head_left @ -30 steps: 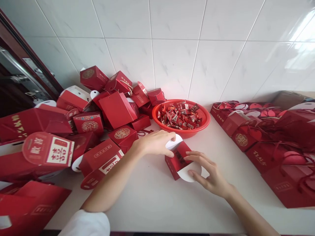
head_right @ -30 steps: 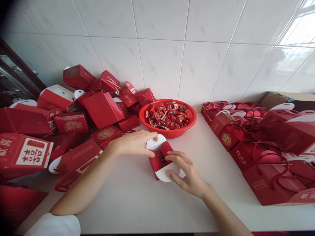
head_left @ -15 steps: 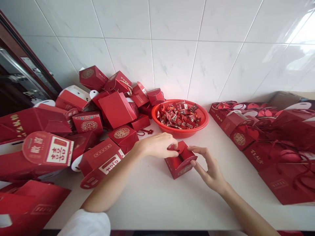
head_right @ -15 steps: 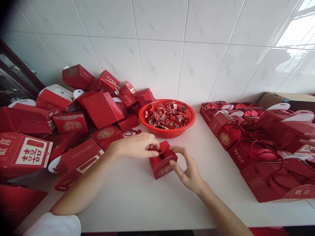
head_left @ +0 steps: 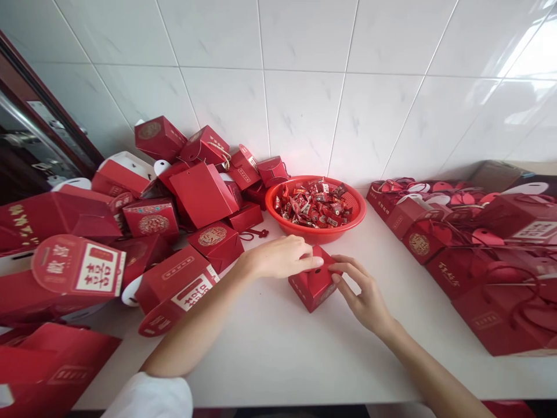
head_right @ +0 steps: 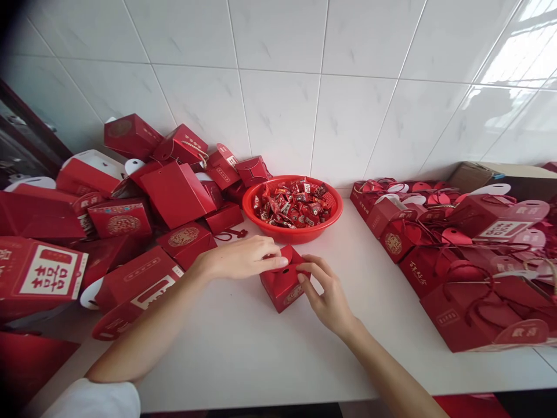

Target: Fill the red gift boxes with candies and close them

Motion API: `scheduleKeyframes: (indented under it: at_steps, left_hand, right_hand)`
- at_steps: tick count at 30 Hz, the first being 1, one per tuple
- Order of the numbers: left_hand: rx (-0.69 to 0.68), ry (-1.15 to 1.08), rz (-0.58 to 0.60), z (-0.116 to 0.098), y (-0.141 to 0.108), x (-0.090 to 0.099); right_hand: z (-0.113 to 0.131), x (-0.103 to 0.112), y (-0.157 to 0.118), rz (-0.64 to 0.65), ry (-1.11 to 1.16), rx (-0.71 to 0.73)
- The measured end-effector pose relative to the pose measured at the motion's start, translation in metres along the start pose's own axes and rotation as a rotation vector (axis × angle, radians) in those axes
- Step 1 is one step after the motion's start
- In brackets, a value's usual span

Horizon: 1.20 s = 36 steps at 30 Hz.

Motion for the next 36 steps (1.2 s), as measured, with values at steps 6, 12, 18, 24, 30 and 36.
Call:
scheduleKeyframes:
  at_steps: [6, 12, 18, 24, 30, 36]
  left_hand:
    - [0.089, 0.017, 0.031, -0.002, 0.004, -0.014]
    - [0.094, -0.041, -0.007, -0.007, 0.009, -0.024]
    - [0.077, -0.045, -0.046, -0.007, 0.011, -0.025]
    - [-0.048, -0.050, -0.266, -0.010, 0.020, -0.026]
    - [-0.199, -0.227, -0.442, 0.004, 0.024, -0.038]
    - [-0.314, -0.419, -0.565, 0.019, 0.008, -0.066]
  right_hand:
    - [-0.008, 0.002, 0.000, -0.030, -0.015, -0.028]
    - [-0.008, 0.007, 0.000, 0.015, -0.046, 0.036]
    - [-0.009, -0.006, -0.003, 0.132, -0.111, -0.001]
    - [-0.019, 0.004, 0.003, 0.027, -0.111, -0.055]
    - [-0.025, 0.010, 0.006, -0.017, -0.132, -0.084]
    - [-0.028, 0.003, 0.004, 0.012, -0.196, -0.078]
Point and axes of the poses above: each hand's wrist, its own y-axis towards the middle knuckle, its own x-axis out of the back of the hand, z = x × y, the point moved 8 cm from there along y, towards the middle knuckle, and after that the axes turned 9 degrees about -x, right-handed, at the moved point
